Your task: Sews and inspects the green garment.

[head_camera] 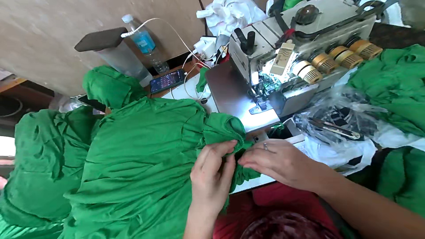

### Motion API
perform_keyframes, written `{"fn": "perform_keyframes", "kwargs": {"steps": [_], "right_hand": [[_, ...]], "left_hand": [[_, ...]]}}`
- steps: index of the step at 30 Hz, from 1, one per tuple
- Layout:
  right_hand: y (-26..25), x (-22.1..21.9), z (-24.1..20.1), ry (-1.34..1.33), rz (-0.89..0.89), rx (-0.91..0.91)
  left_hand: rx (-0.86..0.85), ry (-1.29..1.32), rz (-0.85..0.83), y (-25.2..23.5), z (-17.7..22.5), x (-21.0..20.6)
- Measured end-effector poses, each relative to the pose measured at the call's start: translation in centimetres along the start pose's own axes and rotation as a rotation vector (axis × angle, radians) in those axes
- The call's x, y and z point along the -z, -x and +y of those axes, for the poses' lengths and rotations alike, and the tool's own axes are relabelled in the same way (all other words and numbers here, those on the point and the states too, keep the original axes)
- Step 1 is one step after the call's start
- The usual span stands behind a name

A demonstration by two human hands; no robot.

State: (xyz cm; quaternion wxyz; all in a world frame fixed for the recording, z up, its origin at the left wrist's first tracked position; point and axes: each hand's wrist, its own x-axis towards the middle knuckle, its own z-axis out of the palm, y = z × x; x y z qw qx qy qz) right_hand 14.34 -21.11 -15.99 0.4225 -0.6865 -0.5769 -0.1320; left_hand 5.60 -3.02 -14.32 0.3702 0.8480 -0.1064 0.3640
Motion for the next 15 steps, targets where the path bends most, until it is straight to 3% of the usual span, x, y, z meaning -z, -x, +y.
{"fn": "perform_keyframes", "kwargs": {"steps": [8, 15], "right_hand": [[-0.6, -1.4, 0.2, 0.085, 0.208, -0.028], [-1.1, -1.5, 0.3, 0.069, 0.173, -0.05]], "left_hand": [[0.038, 0.042, -0.005, 0.4, 0.0, 0.3], [0.041, 0.01, -0.025, 0.4, 0.0, 0.7]]}}
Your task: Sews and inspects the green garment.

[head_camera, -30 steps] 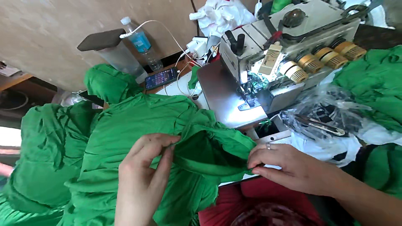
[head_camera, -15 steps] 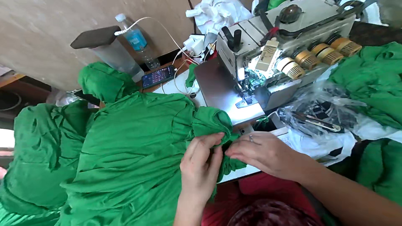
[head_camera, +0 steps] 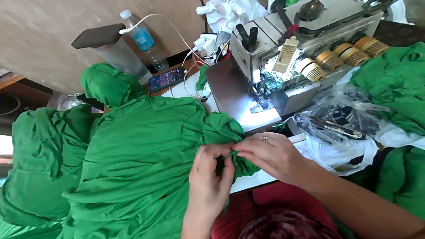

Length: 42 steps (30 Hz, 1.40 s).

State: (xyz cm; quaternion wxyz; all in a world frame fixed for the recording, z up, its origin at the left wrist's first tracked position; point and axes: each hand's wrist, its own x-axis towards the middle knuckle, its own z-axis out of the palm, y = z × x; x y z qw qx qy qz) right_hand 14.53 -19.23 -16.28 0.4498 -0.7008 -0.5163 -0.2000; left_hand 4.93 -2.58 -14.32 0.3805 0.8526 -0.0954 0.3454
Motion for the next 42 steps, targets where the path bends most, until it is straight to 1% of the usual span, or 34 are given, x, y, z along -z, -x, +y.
{"fn": "perform_keyframes", "kwargs": {"steps": [1, 3, 5, 7, 9, 11, 13, 15, 18, 21, 22, 23, 24, 26, 27, 28, 30, 32, 33, 34, 37, 38, 42], "right_hand": [[0.0, 0.1, 0.1, 0.011, -0.001, -0.016], [-0.1, 0.4, 0.6, 0.038, 0.012, -0.058], [0.0, 1.0, 1.2, 0.06, 0.02, -0.088], [0.2, 1.5, 1.8, 0.062, 0.026, -0.107], [0.5, 1.6, 2.0, 0.04, 0.015, -0.127], [0.6, 1.6, 1.8, 0.002, -0.002, -0.14], [0.6, 1.5, 1.5, -0.026, -0.014, -0.148], [0.5, 1.6, 1.4, -0.03, -0.017, -0.154], [0.5, 1.8, 1.5, -0.016, -0.019, -0.165], [0.6, 2.1, 1.4, 0.021, -0.038, -0.174], [0.6, 2.3, 1.3, 0.031, -0.046, -0.176], [0.8, 2.4, 1.2, 0.04, -0.057, -0.177], [1.0, 2.5, 1.1, 0.05, -0.077, -0.175], [1.4, 2.9, 1.0, 0.076, -0.144, -0.154], [1.6, 3.2, 0.9, 0.091, -0.198, -0.136], [1.7, 3.6, 0.9, 0.114, -0.261, -0.113], [2.0, 4.5, 0.9, 0.132, -0.397, -0.076], [1.6, 5.6, 0.6, 0.096, -0.497, -0.085], [1.2, 6.0, 0.3, 0.077, -0.488, -0.099], [0.8, 6.1, -0.1, 0.053, -0.434, -0.109], [-0.1, 5.0, -0.8, -0.055, -0.204, -0.105], [-0.2, 4.4, -1.0, -0.07, -0.158, -0.088], [-0.1, 2.9, -0.9, -0.004, -0.131, -0.016]], "left_hand": [[-0.028, -0.074, -0.015, 0.0, 0.0, 0.5], [-0.037, -0.227, -0.123, 0.4, -0.3, 2.0], [-0.044, -0.306, -0.242, 1.0, -1.0, 3.5], [-0.039, -0.346, -0.295, 1.6, -1.2, 4.8], [-0.032, -0.381, -0.287, 1.7, -0.7, 5.9], [-0.039, -0.393, -0.221, 1.4, -0.1, 6.4], [-0.049, -0.354, -0.142, 1.1, 0.1, 6.5], [-0.024, -0.308, -0.097, 0.9, 0.1, 6.1], [0.028, -0.372, -0.11, 0.7, 0.0, 5.5], [0.029, -0.455, -0.106, 0.7, -0.5, 4.6], [0.048, -0.414, -0.082, 0.7, -0.7, 4.3], [0.085, -0.321, -0.064, 0.8, -0.8, 3.9], [0.142, -0.166, -0.064, 0.9, -0.9, 3.4], [0.244, 0.249, -0.047, 1.3, -1.3, 2.0], [0.282, 0.428, -0.026, 1.5, -1.5, 1.3], [0.309, 0.555, -0.007, 1.6, -1.6, 0.5], [0.326, 0.666, 0.015, 1.6, -1.6, -0.4], [0.303, 0.636, 0.004, 1.3, -1.5, -0.7], [0.284, 0.592, -0.016, 1.1, -1.3, -0.7], [0.26, 0.54, -0.038, 0.8, -1.1, -0.7], [0.187, 0.392, -0.102, -0.1, -0.2, -0.8], [0.171, 0.346, -0.118, -0.3, 0.1, -0.9], [0.164, 0.174, -0.162, -0.4, 0.7, -1.0]]}}
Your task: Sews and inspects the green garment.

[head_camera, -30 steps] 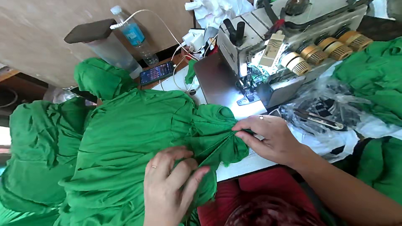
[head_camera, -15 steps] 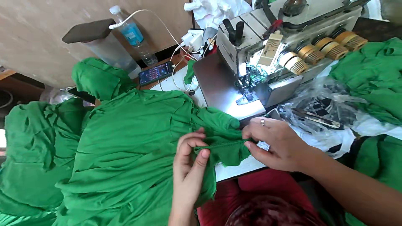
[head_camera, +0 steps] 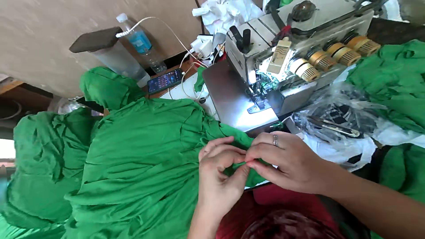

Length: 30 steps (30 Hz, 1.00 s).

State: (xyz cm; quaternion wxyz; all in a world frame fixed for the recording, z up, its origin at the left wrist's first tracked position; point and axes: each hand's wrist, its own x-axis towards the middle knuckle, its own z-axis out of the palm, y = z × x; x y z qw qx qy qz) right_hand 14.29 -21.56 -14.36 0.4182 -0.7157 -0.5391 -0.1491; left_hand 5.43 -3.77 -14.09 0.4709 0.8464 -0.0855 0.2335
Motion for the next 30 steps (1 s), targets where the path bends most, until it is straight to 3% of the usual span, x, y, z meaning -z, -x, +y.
{"fn": "perform_keyframes", "kwargs": {"steps": [3, 8, 14, 20, 25, 30], "right_hand": [[0.5, -0.3, 0.1, 0.006, 0.031, 0.032], [0.5, 2.7, -0.7, -0.234, 0.138, -0.01], [2.1, -0.2, 0.6, -0.2, 0.048, -0.121], [2.3, -0.7, 0.4, -0.056, -0.02, -0.066], [1.7, 2.2, -1.1, -0.193, 0.1, -0.103], [2.5, 0.0, 0.2, -0.206, 0.033, -0.153]], "left_hand": [[-0.008, -0.083, -0.042, 0.3, 0.0, -0.4], [-0.005, -0.155, -0.069, 0.2, -0.1, -0.5], [-0.045, -0.199, -0.083, -0.1, 1.1, -0.5], [-0.044, -0.264, -0.124, 0.4, 0.5, -1.1], [-0.025, -0.331, -0.075, 0.7, -0.2, -0.7], [-0.094, -0.269, -0.062, -0.1, 0.8, -0.9]]}}
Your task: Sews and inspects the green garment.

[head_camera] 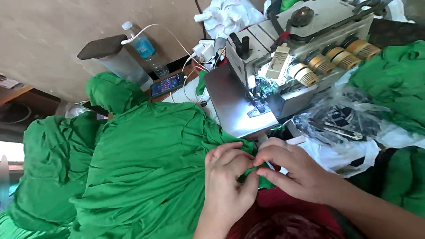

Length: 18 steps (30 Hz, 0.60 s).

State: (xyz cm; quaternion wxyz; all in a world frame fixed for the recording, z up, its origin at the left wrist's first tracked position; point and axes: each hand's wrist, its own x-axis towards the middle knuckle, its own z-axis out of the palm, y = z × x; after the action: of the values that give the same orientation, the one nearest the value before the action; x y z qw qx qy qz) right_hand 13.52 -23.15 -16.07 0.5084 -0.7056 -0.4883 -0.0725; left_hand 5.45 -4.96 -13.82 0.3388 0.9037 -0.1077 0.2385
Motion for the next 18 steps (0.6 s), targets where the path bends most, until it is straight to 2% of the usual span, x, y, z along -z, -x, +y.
{"fn": "perform_keyframes", "kwargs": {"steps": [6, 10, 13, 15, 17, 18], "right_hand": [[0.4, -0.3, 0.1, 0.089, -0.044, 0.038], [0.2, 2.4, -1.9, -0.029, 0.064, 0.05], [0.5, 2.3, -1.1, 0.02, 0.149, -0.009], [1.0, 1.3, -0.2, 0.025, 0.109, -0.093], [1.5, 0.3, 0.4, 0.021, 0.12, -0.084], [1.6, -0.1, 0.5, 0.026, 0.151, -0.061]], "left_hand": [[-0.007, -0.086, -0.036, 0.2, -0.2, -0.7], [0.012, -0.18, 0.002, 0.1, -0.7, -0.6], [-0.04, -0.019, 0.107, -0.6, 0.2, 0.0], [-0.139, 0.111, 0.131, -1.3, 1.4, 0.5], [-0.195, 0.285, 0.001, -2.1, 1.9, 1.2], [-0.162, 0.378, -0.089, -2.8, 1.5, 1.7]]}}
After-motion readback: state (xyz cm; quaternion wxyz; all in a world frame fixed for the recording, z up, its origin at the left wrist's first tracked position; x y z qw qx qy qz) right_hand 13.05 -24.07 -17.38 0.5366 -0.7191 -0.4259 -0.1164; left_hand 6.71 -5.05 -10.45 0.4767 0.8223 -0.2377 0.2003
